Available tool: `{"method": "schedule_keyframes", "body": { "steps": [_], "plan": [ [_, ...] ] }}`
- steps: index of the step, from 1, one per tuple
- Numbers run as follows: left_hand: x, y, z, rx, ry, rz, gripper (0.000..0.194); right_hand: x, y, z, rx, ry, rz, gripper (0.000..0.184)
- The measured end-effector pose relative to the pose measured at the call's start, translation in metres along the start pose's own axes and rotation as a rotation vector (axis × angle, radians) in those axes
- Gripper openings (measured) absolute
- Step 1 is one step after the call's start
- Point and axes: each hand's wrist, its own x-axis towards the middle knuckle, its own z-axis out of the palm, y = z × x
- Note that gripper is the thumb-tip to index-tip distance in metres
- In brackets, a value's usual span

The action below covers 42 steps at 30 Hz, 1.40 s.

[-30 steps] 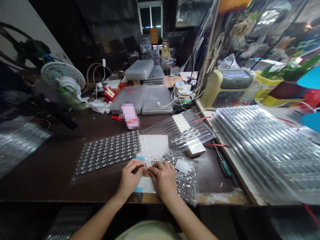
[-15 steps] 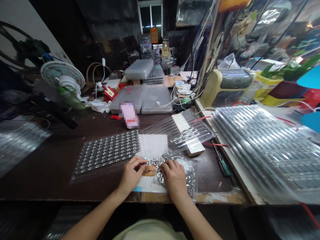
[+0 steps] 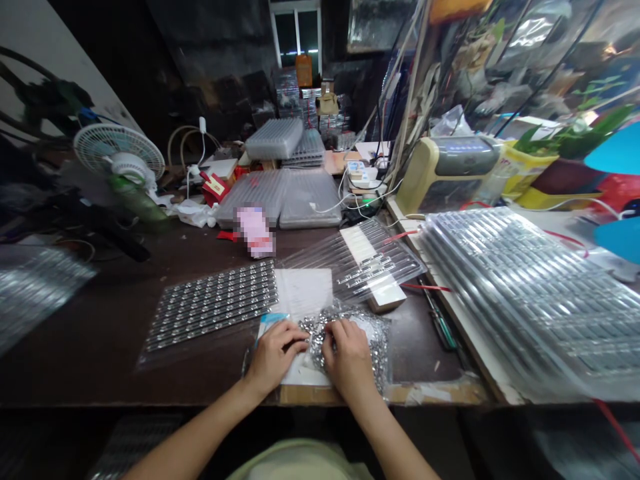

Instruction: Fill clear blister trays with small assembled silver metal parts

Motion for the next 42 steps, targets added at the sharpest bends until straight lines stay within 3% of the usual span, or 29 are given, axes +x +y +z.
{"method": "schedule_keyframes", "body": {
  "steps": [8,12,18,27,31,34,37,40,42],
  "plan": [
    [-0.002,-0.001,0.002,-0.025,0.008,0.016,0.013,-0.001,0.005,0.002,0.072,0.036,-0.037,0.02],
    [0.009,-0.008,-0.01,0.02,0.091,-0.025,0.012,0.001,0.004,0.0,0.113,0.03,-0.049,0.025],
    [0.034,-0.03,-0.037,0.352,0.218,-0.145,0.005,0.004,-0.011,-0.004,0.209,-0.06,-0.003,0.02],
    [0.021,-0.038,-0.048,0.447,0.232,-0.152,0.01,0.009,-0.025,0.015,0.101,-0.144,-0.017,0.009],
    [0.029,-0.033,-0.053,0.444,0.212,-0.105,0.013,0.011,-0.03,0.016,0.031,-0.154,-0.041,0.007],
    [0.044,-0.027,-0.047,0.338,0.179,-0.037,0.016,0.01,-0.031,0.018,0.017,-0.156,-0.073,0.004],
    [0.056,-0.021,-0.029,0.121,0.147,0.016,0.023,0.006,-0.036,0.02,-0.015,-0.174,-0.098,0.005],
    [0.061,-0.02,-0.003,-0.08,0.196,-0.034,0.033,0.007,-0.034,0.014,-0.038,-0.167,-0.115,0.008],
    [0.062,-0.022,0.013,-0.175,0.242,-0.111,0.04,0.019,-0.02,0.0,-0.051,-0.114,-0.119,0.015]
  ]
}}
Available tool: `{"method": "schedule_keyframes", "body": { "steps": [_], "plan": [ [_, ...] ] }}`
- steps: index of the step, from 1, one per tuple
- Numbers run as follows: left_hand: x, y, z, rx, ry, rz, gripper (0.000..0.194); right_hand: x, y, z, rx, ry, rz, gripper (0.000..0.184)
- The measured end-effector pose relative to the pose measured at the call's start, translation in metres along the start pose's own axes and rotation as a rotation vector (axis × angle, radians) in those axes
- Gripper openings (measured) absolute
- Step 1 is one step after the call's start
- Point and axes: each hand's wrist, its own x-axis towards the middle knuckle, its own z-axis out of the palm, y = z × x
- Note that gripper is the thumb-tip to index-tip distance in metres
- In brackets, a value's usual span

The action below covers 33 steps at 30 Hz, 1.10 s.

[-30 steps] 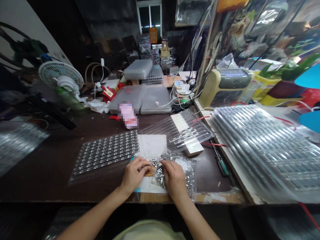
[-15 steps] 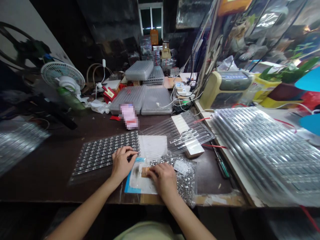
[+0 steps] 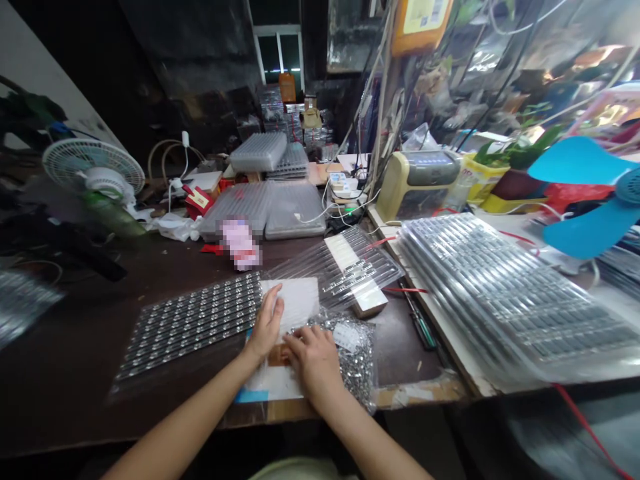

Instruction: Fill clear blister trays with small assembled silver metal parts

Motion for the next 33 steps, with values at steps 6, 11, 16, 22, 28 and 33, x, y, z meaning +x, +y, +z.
{"method": "schedule_keyframes", "body": {
  "steps": [6,11,16,22,28,33],
  "plan": [
    [-0.003,-0.006,0.031,-0.055,0.132,-0.089,0.048,0.061,0.12,-0.067,-0.268,0.236,0.173,0.036],
    [-0.004,-0.005,0.042,-0.017,0.196,-0.087,0.049,0.084,0.16,-0.066,-0.341,0.053,0.164,0.043],
    [-0.007,-0.006,0.042,-0.029,0.197,-0.08,0.047,0.064,0.118,-0.028,-0.288,0.003,0.083,0.047],
    [-0.007,-0.004,0.041,-0.079,0.182,-0.125,0.051,0.048,0.075,-0.025,-0.045,0.043,0.007,0.046],
    [0.012,0.004,0.0,-0.026,0.153,-0.016,0.044,0.015,0.036,-0.029,-0.017,-0.054,-0.041,0.017],
    [0.018,0.009,-0.045,0.448,-0.132,0.164,0.014,-0.003,0.014,-0.009,-0.23,-0.117,-0.052,0.01]
  ]
}}
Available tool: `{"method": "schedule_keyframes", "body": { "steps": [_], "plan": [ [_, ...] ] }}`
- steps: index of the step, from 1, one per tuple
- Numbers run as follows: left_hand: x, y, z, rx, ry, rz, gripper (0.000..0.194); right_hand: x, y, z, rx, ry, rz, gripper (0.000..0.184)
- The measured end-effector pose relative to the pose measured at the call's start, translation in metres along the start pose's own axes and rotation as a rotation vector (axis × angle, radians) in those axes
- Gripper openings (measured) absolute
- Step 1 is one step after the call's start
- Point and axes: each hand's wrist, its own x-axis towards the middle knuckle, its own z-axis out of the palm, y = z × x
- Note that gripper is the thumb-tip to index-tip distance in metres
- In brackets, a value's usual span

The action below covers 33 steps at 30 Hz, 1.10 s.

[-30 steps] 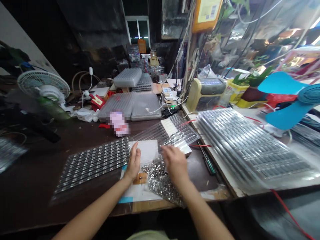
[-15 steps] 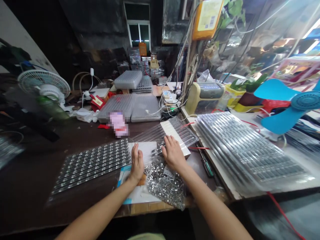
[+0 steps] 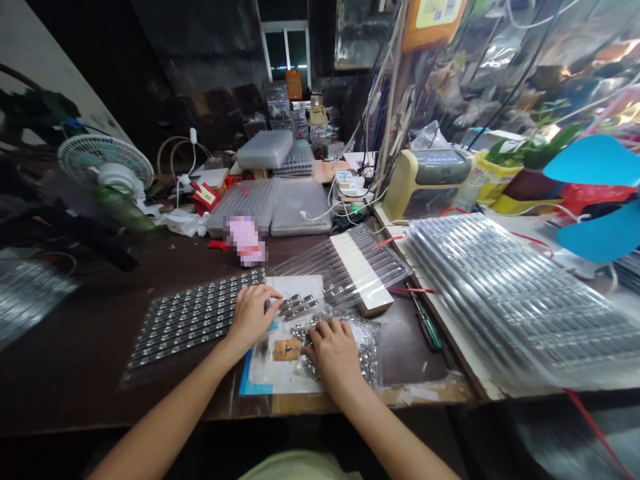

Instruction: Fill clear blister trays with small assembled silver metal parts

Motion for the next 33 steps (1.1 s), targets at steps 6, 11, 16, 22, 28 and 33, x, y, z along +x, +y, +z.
{"method": "schedule_keyframes", "body": {
  "steps": [6,11,16,22,28,33],
  "plan": [
    [-0.007,0.007,0.006,0.132,-0.04,0.0,0.006,-0.002,-0.002,0.014,-0.099,0.029,0.022,0.011],
    [-0.01,0.002,-0.007,-0.174,-0.021,-0.14,0.008,-0.005,-0.003,0.013,-0.073,0.023,0.04,0.008],
    [-0.043,-0.009,-0.03,-0.807,-0.174,-0.478,0.036,-0.004,-0.009,0.011,-0.021,0.009,0.071,0.013],
    [-0.083,-0.017,-0.025,-0.893,-0.188,-0.613,0.038,-0.001,-0.017,0.011,-0.065,0.036,0.016,0.004],
    [-0.085,-0.008,-0.012,-0.606,-0.115,-0.448,0.017,0.006,-0.022,0.008,-0.118,-0.024,-0.147,0.009],
    [-0.077,0.01,-0.001,-0.417,-0.098,-0.221,0.011,0.004,-0.014,0.012,-0.034,-0.008,-0.1,0.01]
  ]
}}
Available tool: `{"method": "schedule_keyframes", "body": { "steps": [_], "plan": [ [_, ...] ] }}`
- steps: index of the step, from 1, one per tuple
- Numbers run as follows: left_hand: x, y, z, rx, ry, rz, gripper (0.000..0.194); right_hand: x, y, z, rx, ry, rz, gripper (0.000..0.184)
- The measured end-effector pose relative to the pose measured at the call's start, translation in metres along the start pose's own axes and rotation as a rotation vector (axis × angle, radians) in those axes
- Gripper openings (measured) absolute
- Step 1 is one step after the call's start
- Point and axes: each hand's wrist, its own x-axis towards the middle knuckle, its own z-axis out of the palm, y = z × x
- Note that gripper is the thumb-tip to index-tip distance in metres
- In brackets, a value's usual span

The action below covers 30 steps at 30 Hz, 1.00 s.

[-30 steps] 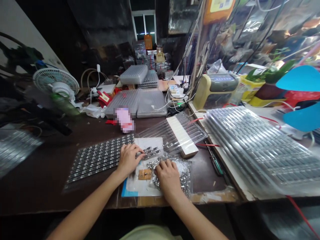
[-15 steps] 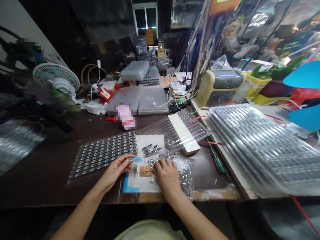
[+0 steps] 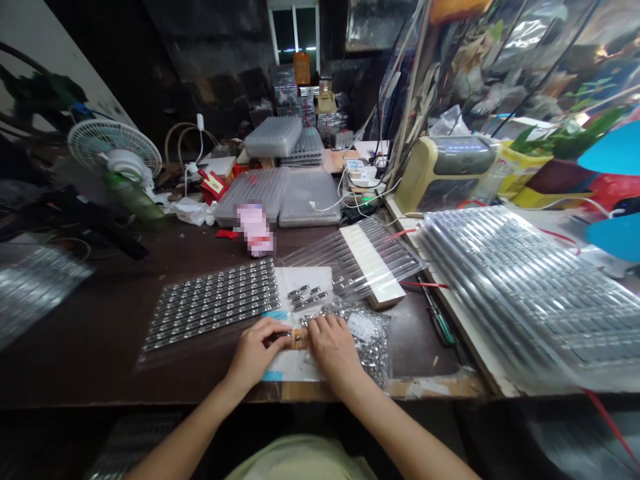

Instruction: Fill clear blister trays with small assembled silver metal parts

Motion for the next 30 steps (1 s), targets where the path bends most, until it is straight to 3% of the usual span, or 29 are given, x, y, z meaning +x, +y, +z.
{"method": "schedule_keyframes", "body": {
  "steps": [5,10,18,24,30],
  "plan": [
    [0.0,0.002,0.01,0.125,-0.022,0.096,0.013,-0.01,0.005,-0.004,0.33,0.069,0.105,0.014],
    [-0.001,0.002,0.011,0.209,-0.021,0.139,0.013,-0.013,0.003,-0.006,0.451,0.097,0.181,0.014],
    [0.0,0.004,0.012,0.178,-0.031,0.123,0.013,-0.01,0.0,-0.002,0.449,0.083,0.24,0.013],
    [0.002,-0.006,0.009,-0.062,0.159,0.035,0.012,0.0,-0.016,0.003,0.36,0.085,0.212,0.009],
    [0.003,-0.008,0.007,-0.101,0.147,0.02,0.015,0.001,-0.022,0.004,0.297,0.078,0.18,0.007]
  ]
}}
